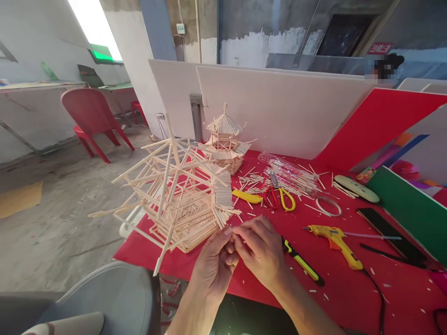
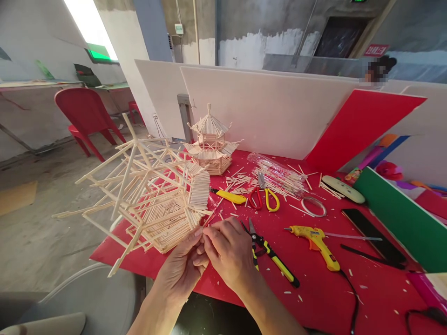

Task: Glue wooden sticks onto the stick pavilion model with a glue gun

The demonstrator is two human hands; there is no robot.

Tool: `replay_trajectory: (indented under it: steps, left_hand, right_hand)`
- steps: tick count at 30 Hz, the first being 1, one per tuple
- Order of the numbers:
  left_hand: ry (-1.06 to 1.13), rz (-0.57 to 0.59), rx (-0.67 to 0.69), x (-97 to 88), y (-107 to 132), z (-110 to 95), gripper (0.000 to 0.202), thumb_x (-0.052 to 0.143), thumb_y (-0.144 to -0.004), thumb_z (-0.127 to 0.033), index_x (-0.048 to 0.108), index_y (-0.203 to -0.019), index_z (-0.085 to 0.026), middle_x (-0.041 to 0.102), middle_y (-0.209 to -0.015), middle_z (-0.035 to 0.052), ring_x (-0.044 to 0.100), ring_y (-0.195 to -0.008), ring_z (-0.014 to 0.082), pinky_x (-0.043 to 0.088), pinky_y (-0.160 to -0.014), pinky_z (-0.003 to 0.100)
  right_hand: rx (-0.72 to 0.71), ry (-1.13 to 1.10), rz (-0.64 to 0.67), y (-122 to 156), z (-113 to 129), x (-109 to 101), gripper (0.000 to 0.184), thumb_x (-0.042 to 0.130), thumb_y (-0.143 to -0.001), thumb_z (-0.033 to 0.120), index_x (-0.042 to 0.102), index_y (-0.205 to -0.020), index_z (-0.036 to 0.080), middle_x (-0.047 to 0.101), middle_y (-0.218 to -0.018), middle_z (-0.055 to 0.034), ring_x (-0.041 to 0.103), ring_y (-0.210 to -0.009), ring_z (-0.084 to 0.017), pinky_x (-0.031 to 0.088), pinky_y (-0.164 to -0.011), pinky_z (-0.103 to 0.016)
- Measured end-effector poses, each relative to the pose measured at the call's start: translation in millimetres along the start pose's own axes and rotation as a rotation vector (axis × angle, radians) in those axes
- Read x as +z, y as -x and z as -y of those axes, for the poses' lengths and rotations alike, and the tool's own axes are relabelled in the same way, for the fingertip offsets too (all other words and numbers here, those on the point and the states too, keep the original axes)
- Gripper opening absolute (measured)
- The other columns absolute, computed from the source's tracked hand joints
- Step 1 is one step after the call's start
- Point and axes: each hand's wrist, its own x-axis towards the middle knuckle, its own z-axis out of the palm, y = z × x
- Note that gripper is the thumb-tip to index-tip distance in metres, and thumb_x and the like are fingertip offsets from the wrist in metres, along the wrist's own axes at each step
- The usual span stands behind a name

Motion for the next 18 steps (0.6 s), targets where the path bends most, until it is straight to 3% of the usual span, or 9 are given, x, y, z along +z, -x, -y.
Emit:
replay_trajectory:
  steps: [4, 6, 9, 11, 13, 14, 18]
  left_hand:
    - [-0.018, -0.029, 0.033, -1.3, 1, 5, 0.036, 0.092, -0.049, -0.011, 0.069, -0.077, -0.011, 0.062, -0.062, -0.0022, 0.051, -0.052, 0.0047, 0.035, -0.039, 0.012]
    - [-0.056, -0.025, 0.076, -1.5, 4, 6, 0.038, 0.093, -0.049, -0.012, 0.069, -0.079, -0.011, 0.063, -0.066, -0.0018, 0.051, -0.052, 0.0046, 0.034, -0.038, 0.012]
    - [-0.144, 0.005, 0.156, -1.6, 9, 9, 0.036, 0.092, -0.054, -0.021, 0.068, -0.079, -0.013, 0.066, -0.071, -0.0007, 0.049, -0.048, 0.0039, 0.034, -0.036, 0.013]
    - [-0.196, 0.032, 0.189, -1.8, 12, 12, 0.033, 0.091, -0.059, -0.026, 0.067, -0.078, -0.013, 0.068, -0.072, 0.0002, 0.048, -0.046, 0.0036, 0.034, -0.036, 0.013]
    - [-0.222, 0.046, 0.205, -2.2, 14, 15, 0.032, 0.090, -0.061, -0.027, 0.067, -0.078, -0.013, 0.067, -0.071, 0.0005, 0.048, -0.047, 0.0032, 0.035, -0.038, 0.013]
    - [-0.227, 0.045, 0.209, -2.4, 14, 16, 0.032, 0.090, -0.061, -0.027, 0.067, -0.078, -0.012, 0.067, -0.071, 0.0006, 0.048, -0.047, 0.0030, 0.035, -0.039, 0.012]
    - [-0.216, 0.024, 0.222, -3.5, 12, 17, 0.035, 0.092, -0.057, -0.024, 0.069, -0.079, -0.011, 0.068, -0.069, 0.0010, 0.047, -0.046, 0.0024, 0.035, -0.039, 0.012]
  right_hand:
    - [0.012, -0.040, 0.109, 11, -7, -18, 0.020, 0.056, -0.090, 0.014, 0.067, -0.105, 0.022, 0.068, -0.086, -0.0034, 0.058, -0.080, -0.017, 0.049, -0.074, -0.031]
    - [0.091, 0.022, 0.068, 24, -26, -38, 0.017, 0.054, -0.091, 0.018, 0.068, -0.101, 0.022, 0.069, -0.087, -0.0032, 0.061, -0.081, -0.017, 0.050, -0.077, -0.030]
    - [0.457, 0.500, -0.013, 59, -77, -81, 0.024, 0.051, -0.088, 0.028, 0.068, -0.103, 0.021, 0.070, -0.094, -0.0090, 0.064, -0.088, -0.024, 0.051, -0.076, -0.037]
    - [0.752, 0.783, 0.175, 88, -118, -110, 0.040, 0.053, -0.080, 0.035, 0.066, -0.112, 0.015, 0.068, -0.099, -0.0173, 0.065, -0.089, -0.033, 0.050, -0.068, -0.042]
    - [1.015, 0.802, 0.369, 116, -153, -132, 0.044, 0.057, -0.073, 0.044, 0.068, -0.104, 0.016, 0.068, -0.094, -0.0194, 0.066, -0.084, -0.037, 0.049, -0.062, -0.044]
    - [1.096, 0.750, 0.400, 127, -167, -139, 0.042, 0.057, -0.072, 0.049, 0.069, -0.099, 0.018, 0.069, -0.092, -0.0187, 0.067, -0.083, -0.038, 0.049, -0.062, -0.044]
    - [1.139, 0.586, 0.372, 147, -195, -147, 0.032, 0.057, -0.067, 0.050, 0.067, -0.078, 0.022, 0.069, -0.081, -0.0152, 0.068, -0.074, -0.036, 0.047, -0.059, -0.044]
